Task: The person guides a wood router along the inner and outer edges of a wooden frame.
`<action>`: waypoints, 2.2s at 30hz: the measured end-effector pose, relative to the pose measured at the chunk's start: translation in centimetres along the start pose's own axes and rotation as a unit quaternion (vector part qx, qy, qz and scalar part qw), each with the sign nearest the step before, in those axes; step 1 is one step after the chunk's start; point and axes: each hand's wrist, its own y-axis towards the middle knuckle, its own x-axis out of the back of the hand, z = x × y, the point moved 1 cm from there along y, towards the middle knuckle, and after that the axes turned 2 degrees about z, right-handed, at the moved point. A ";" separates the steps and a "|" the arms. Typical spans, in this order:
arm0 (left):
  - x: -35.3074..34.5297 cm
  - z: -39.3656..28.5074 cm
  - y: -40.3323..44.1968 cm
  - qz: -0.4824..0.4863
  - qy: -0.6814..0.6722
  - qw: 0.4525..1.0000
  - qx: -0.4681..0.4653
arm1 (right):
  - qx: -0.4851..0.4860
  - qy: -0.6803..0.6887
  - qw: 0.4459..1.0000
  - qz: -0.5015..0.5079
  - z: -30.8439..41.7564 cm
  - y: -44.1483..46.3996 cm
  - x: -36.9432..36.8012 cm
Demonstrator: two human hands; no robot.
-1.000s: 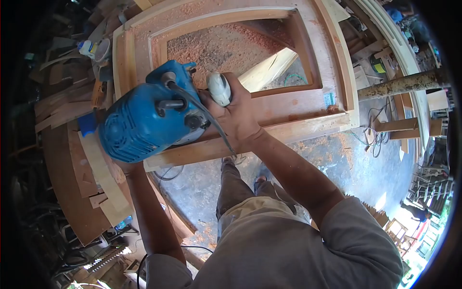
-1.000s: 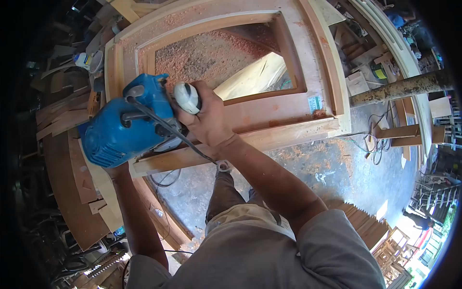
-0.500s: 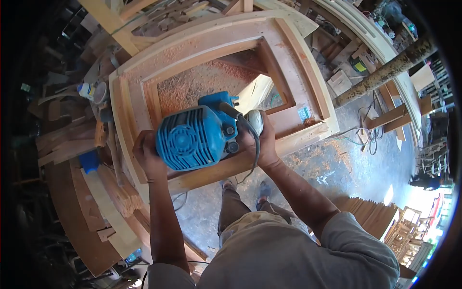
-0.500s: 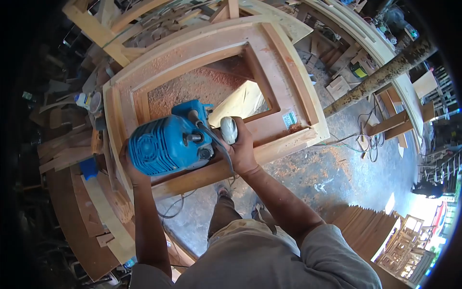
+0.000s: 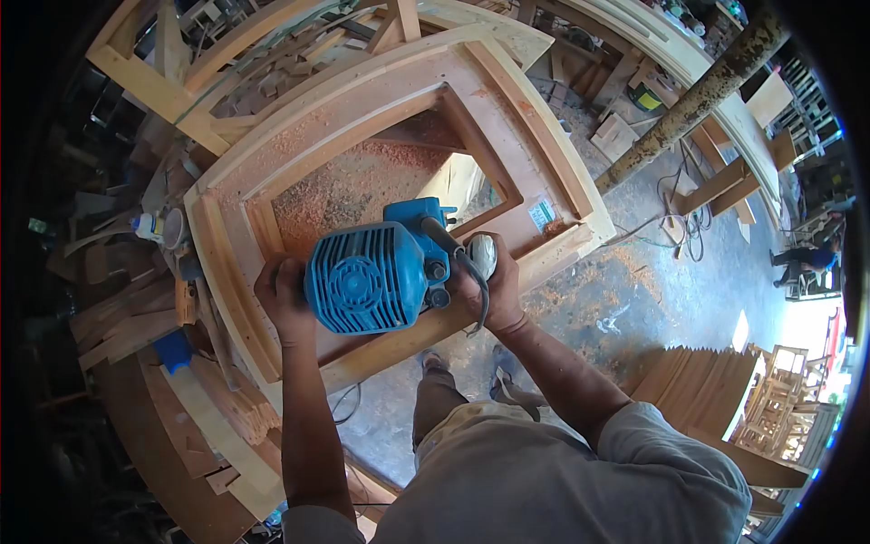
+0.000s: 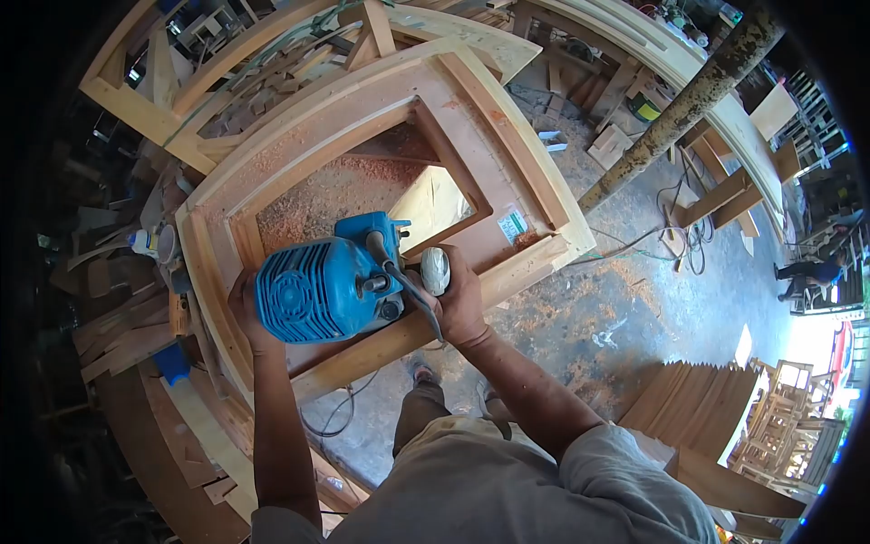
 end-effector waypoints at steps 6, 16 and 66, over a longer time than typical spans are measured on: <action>-2.0 -0.5 0.7 -0.003 -0.012 1.000 -0.008 | 0.020 -0.002 0.998 -0.053 -0.1 0.4 0.0; -6.7 -0.3 3.6 0.049 -0.002 0.998 -0.026 | 0.009 0.016 0.993 -0.118 -1.3 0.6 2.8; -23.6 -0.8 9.1 0.170 -0.048 0.984 -0.020 | 0.062 -0.031 0.956 -0.284 -5.6 6.5 13.7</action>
